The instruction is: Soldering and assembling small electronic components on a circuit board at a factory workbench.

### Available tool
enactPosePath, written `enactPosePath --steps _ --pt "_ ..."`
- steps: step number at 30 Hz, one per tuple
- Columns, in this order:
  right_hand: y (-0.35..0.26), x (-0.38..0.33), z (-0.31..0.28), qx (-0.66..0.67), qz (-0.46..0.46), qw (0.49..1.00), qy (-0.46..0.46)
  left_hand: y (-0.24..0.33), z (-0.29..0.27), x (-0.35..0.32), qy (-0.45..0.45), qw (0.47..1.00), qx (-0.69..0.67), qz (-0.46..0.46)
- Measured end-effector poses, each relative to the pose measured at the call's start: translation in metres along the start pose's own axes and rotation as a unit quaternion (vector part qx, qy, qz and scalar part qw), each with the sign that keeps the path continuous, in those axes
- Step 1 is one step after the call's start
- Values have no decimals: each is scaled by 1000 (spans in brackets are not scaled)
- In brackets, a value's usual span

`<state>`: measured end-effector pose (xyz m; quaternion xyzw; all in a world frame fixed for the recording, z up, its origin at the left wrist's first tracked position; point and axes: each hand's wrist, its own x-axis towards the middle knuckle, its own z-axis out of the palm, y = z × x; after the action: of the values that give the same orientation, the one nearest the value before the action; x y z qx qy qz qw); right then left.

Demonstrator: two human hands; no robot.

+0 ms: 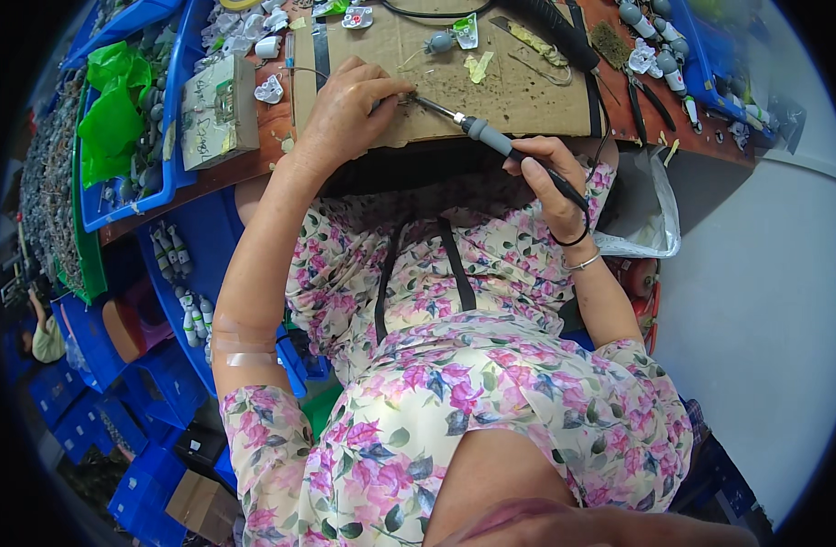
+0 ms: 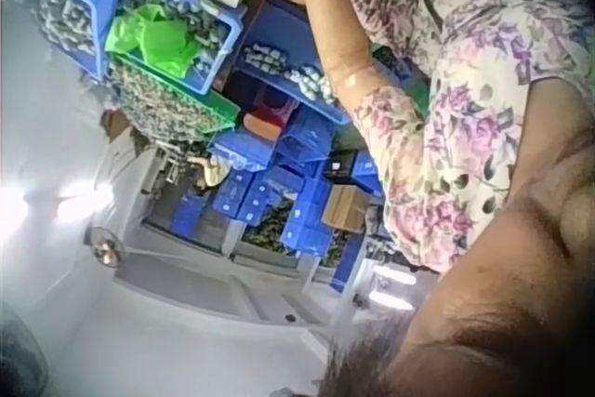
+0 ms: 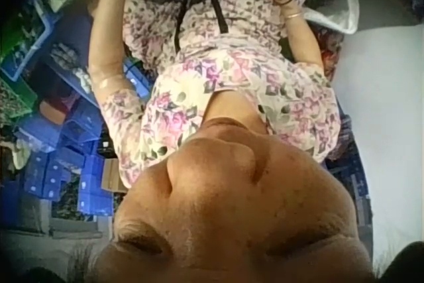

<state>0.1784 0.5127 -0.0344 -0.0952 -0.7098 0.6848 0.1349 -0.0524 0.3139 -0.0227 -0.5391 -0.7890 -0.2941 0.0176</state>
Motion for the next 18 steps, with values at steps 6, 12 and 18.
enactPosePath --steps 6,12,18 --pt "-2 -3 -4 16 -17 1000 17 -1 -2 0 11 1000 -19 15" --pt "-26 1 -35 -22 -95 992 84 -1 -2 -6 83 996 -34 29" --pt "-80 84 -80 -315 -212 917 121 -1 -5 -13 73 997 24 0"
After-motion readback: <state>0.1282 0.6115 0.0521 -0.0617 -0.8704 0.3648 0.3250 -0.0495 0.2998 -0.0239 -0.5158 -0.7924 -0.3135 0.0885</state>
